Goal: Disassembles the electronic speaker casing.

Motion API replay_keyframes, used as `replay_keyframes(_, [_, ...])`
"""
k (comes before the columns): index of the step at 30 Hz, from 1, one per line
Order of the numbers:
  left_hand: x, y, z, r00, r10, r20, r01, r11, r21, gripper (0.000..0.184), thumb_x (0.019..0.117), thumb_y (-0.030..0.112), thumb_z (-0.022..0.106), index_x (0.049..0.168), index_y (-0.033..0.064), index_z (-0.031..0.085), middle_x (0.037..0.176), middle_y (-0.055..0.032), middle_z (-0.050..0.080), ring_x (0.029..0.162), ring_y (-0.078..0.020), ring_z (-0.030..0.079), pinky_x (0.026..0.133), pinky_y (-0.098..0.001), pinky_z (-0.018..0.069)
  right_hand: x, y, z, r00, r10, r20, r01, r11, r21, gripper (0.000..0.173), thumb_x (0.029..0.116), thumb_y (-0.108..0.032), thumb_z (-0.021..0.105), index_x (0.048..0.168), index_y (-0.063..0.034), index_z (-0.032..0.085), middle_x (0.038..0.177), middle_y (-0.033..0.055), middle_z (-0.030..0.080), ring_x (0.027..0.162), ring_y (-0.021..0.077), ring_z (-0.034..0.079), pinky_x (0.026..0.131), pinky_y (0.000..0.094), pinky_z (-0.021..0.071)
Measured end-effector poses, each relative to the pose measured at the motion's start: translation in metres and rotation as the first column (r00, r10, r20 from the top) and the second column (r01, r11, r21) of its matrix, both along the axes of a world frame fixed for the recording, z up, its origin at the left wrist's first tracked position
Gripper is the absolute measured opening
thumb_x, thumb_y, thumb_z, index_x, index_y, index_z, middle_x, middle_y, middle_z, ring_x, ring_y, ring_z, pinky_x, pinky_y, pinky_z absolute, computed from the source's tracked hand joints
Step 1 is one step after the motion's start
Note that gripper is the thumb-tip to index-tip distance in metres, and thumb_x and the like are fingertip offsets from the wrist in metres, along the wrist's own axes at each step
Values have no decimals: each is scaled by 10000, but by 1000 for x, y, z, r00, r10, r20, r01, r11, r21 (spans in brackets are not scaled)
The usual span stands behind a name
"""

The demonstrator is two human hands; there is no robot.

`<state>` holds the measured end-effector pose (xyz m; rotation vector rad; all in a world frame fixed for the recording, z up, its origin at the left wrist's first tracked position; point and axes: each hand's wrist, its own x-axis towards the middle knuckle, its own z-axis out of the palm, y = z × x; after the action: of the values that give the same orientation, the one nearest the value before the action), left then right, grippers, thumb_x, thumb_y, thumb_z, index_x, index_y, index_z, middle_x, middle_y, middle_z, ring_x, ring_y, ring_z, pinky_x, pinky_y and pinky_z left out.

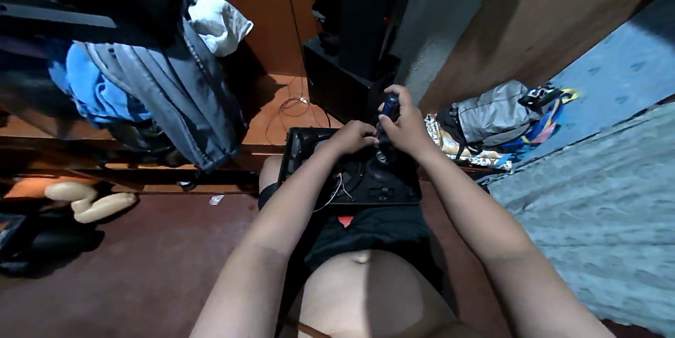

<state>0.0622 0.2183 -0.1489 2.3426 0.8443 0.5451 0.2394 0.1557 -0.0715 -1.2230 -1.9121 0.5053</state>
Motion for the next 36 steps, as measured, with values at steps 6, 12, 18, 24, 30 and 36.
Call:
replay_keyframes(6, [2,-1,-3,999,7,-46,-9,999,-43,217,1018,227,648,989,37,748,944,-110,741,910,-240,709,893,-512,559,2,2,-3,1000,-26,11,27,999,-31,529,955,-87,630,1450,-64,445,1141,122,701,937,227,720,813,430,617])
replay_keyframes(12, [3,1,-5,998,6,-64,-8,1000,-30,236,1024,251,642,990,40,743,943,-107,737,912,-238,704,891,-509,554,1,4,-4,999,-32,27,33,999,-13,532,958,-97,628,1457,-61,446,1159,140,694,973,242,716,847,445,612])
replay_keyframes(18, [3,0,-6,999,12,-36,-11,1000,8,230,1029,238,633,1005,39,746,951,-103,741,914,-227,709,901,-489,559,2,5,-6,999,-34,27,34,999,2,535,959,-104,622,1461,-67,443,1161,137,692,958,244,717,828,449,613])
replay_keyframes(24, [4,-2,-2,998,30,-51,-31,1000,-7,233,1029,237,634,1014,34,748,966,-114,743,933,-242,712,916,-504,555,2,6,-5,999,-27,28,26,1000,10,539,951,-98,623,1458,-60,446,1169,155,693,963,259,720,830,456,612])
replay_keyframes(30, [4,-2,-1,997,33,-68,-32,999,7,232,1025,240,638,986,37,743,945,-110,739,914,-240,707,897,-506,553,8,11,3,996,37,83,-31,997,-64,529,959,-96,623,1457,-85,446,1156,121,701,975,238,715,852,447,603])
replay_keyframes(36, [6,-3,-1,993,58,-104,-57,998,13,251,1028,252,630,993,25,732,954,-127,731,941,-272,703,916,-535,547,12,18,4,993,118,7,-116,984,-133,504,947,-53,604,1430,-90,466,1136,108,703,945,218,715,821,437,610])
